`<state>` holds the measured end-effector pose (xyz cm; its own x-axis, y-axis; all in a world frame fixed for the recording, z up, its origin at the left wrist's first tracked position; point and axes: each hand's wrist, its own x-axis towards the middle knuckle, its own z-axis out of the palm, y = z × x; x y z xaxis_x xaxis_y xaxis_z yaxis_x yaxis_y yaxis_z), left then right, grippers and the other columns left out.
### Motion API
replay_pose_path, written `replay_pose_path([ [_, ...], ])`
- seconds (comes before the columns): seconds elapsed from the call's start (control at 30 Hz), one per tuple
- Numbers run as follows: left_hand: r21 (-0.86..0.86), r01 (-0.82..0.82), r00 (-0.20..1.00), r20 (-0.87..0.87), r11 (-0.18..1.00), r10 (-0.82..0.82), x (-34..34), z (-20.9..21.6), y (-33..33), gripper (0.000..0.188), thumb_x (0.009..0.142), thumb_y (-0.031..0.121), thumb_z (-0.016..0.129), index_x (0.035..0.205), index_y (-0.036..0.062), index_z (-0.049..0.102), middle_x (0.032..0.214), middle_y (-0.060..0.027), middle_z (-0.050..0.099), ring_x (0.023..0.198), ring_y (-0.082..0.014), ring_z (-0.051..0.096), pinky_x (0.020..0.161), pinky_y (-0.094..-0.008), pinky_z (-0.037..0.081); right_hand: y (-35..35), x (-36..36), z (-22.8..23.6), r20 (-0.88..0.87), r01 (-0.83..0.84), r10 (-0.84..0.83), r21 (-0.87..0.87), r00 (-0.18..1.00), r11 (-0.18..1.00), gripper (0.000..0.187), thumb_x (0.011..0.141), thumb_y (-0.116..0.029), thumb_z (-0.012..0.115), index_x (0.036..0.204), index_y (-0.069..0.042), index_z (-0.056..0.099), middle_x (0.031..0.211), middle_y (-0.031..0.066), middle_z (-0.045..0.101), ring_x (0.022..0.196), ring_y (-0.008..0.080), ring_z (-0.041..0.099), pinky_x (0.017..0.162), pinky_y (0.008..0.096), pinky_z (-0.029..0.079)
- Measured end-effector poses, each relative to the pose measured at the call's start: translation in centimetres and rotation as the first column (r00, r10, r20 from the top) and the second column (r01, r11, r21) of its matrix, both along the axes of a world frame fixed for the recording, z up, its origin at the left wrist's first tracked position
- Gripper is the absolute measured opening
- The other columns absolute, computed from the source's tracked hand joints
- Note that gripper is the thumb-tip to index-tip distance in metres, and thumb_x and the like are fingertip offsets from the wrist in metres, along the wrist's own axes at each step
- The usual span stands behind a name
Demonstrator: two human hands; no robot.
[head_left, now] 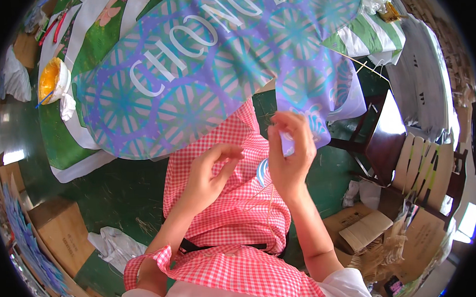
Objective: Assembling a decorative paper kite by gluing the paper surface to a bamboo frame.
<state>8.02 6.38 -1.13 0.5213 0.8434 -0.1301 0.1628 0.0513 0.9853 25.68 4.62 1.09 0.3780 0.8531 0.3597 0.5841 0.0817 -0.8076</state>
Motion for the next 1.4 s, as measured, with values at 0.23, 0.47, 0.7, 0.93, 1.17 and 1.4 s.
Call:
replay_pose_path([
  [0.23, -0.450, -0.012, 0.900, 0.385, 0.893, 0.206, 7.1, -5.1, 3.3, 0.023, 0.096, 0.007, 0.057, 0.116, -0.0037, 0.058, 0.103, -0.0084, 0.065, 0.100, -0.0149, 0.062, 0.089, -0.0279, 0.049, 2.6, 1.6, -1.1, 0.375, 0.162, -0.108, -0.114, 0.921, 0.980, 0.052, 0.072, -0.007, 0.076, 0.116, 0.003, 0.049, 0.112, 0.0180, 0.054, 0.100, 0.0354, 0.053, 0.082, 0.0431, 0.045],
  [0.47, -0.536, -0.056, 0.833, 0.441, 0.843, 0.336, 10.0, -4.8, 5.9, 0.036, 0.094, 0.021, 0.064, 0.124, 0.0014, 0.057, 0.110, -0.0074, 0.064, 0.101, -0.0155, 0.061, 0.089, -0.0289, 0.048, 1.6, 1.9, -1.8, 0.422, 0.191, -0.119, -0.133, 0.899, 0.972, 0.052, 0.071, -0.009, 0.076, 0.114, 0.004, 0.050, 0.111, 0.0188, 0.053, 0.100, 0.0365, 0.052, 0.085, 0.0449, 0.044],
  [0.7, -0.472, -0.143, 0.846, 0.397, 0.870, 0.355, 10.5, -5.2, 6.3, 0.035, 0.095, 0.030, 0.063, 0.119, 0.0051, 0.062, 0.106, -0.0041, 0.064, 0.098, -0.0145, 0.060, 0.089, -0.0296, 0.048, 1.9, 2.5, -2.3, 0.458, 0.190, -0.116, -0.119, 0.881, 0.975, 0.038, 0.070, -0.003, 0.072, 0.103, 0.000, 0.053, 0.104, 0.0155, 0.056, 0.094, 0.0338, 0.054, 0.082, 0.0435, 0.043],
  [0.93, -0.461, -0.210, 0.865, 0.324, 0.862, 0.384, 10.4, -4.0, 6.5, 0.035, 0.096, 0.033, 0.061, 0.115, 0.0041, 0.065, 0.100, -0.0051, 0.067, 0.095, -0.0145, 0.062, 0.088, -0.0294, 0.049, 1.4, 3.3, -2.8, 0.486, 0.144, -0.114, -0.025, 0.867, 0.989, 0.026, 0.071, 0.002, 0.066, 0.094, -0.003, 0.054, 0.093, 0.0106, 0.057, 0.084, 0.0297, 0.055, 0.077, 0.0414, 0.042],
  [1.17, -0.477, -0.241, 0.881, 0.259, 0.845, 0.397, 10.5, -3.5, 6.4, 0.036, 0.097, 0.033, 0.060, 0.116, 0.0024, 0.066, 0.101, -0.0056, 0.068, 0.095, -0.0142, 0.062, 0.089, -0.0279, 0.048, 1.2, 4.2, -3.0, 0.516, 0.116, -0.106, 0.012, 0.850, 0.993, 0.023, 0.070, 0.003, 0.066, 0.090, -0.003, 0.056, 0.091, 0.0106, 0.057, 0.082, 0.0298, 0.055, 0.078, 0.0411, 0.042],
  [1.4, -0.515, -0.218, 0.815, 0.371, 0.829, 0.445, 10.3, -4.3, 6.0, 0.030, 0.095, 0.024, 0.063, 0.114, 0.0015, 0.065, 0.102, -0.0052, 0.067, 0.094, -0.0136, 0.062, 0.089, -0.0272, 0.048, 0.9, 4.5, -3.4, 0.519, 0.120, -0.086, -0.032, 0.850, 0.992, 0.025, 0.069, 0.001, 0.067, 0.091, -0.003, 0.056, 0.093, 0.0115, 0.057, 0.086, 0.0307, 0.055, 0.080, 0.0421, 0.042],
])
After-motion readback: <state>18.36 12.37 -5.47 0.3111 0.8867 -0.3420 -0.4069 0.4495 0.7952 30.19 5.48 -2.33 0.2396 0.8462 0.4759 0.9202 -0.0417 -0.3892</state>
